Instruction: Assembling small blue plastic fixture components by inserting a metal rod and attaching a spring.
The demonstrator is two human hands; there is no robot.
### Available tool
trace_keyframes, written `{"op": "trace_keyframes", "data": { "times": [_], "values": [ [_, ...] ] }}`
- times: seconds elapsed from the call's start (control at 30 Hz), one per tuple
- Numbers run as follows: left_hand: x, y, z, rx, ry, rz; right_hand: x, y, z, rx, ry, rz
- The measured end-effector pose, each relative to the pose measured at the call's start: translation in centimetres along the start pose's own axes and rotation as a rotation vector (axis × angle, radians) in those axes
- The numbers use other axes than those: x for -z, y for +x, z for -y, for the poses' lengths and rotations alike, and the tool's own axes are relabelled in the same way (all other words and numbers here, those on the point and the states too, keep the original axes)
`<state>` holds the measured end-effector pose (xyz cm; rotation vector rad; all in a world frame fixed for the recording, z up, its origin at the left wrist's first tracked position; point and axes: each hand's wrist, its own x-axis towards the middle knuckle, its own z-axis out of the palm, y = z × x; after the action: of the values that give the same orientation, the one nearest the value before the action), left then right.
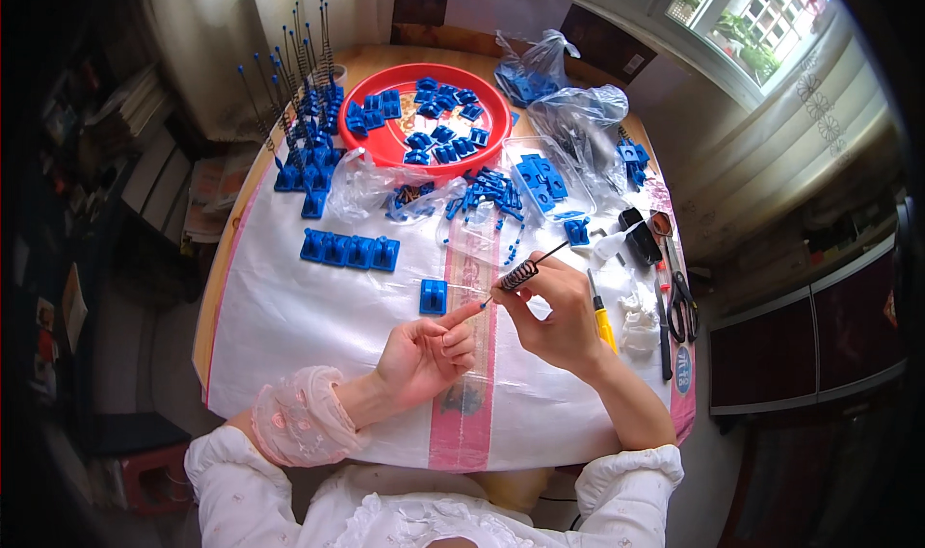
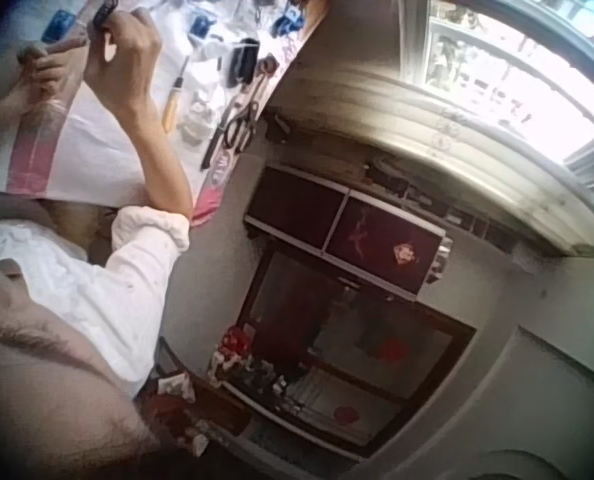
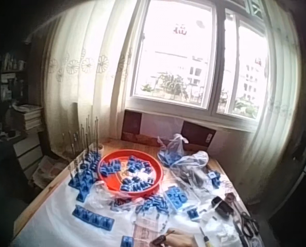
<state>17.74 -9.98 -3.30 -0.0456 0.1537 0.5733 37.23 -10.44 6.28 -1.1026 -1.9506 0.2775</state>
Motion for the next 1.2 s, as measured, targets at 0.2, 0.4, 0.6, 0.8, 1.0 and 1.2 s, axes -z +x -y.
{"op": "trace_keyframes", "data": {
  "times": [0.2,0.4,0.6,0.8,1.0,1.2],
  "values": [
    [0.2,-0.1,0.0,0.001,-0.027,0.013,-0.2,0.0,0.0,0.044,-0.003,0.009],
    [0.0,-0.1,-0.1,0.005,-0.029,-0.003,-0.5,0.0,-0.3,0.041,-0.002,-0.026],
    [-0.1,-0.1,-0.1,0.008,-0.021,-0.013,-0.5,0.0,-0.6,-0.032,0.032,-0.026],
    [-0.1,0.0,-0.2,0.008,-0.024,-0.011,-0.6,-0.2,-0.8,-0.051,0.021,-0.046],
    [0.0,0.1,-0.1,0.013,-0.005,-0.014,-1.0,-0.6,-1.9,-0.111,0.012,-0.027],
    [-0.1,0.1,-0.3,0.026,0.003,-0.018,-1.3,-0.7,-2.2,-0.16,0.039,-0.015]
  ]
}}
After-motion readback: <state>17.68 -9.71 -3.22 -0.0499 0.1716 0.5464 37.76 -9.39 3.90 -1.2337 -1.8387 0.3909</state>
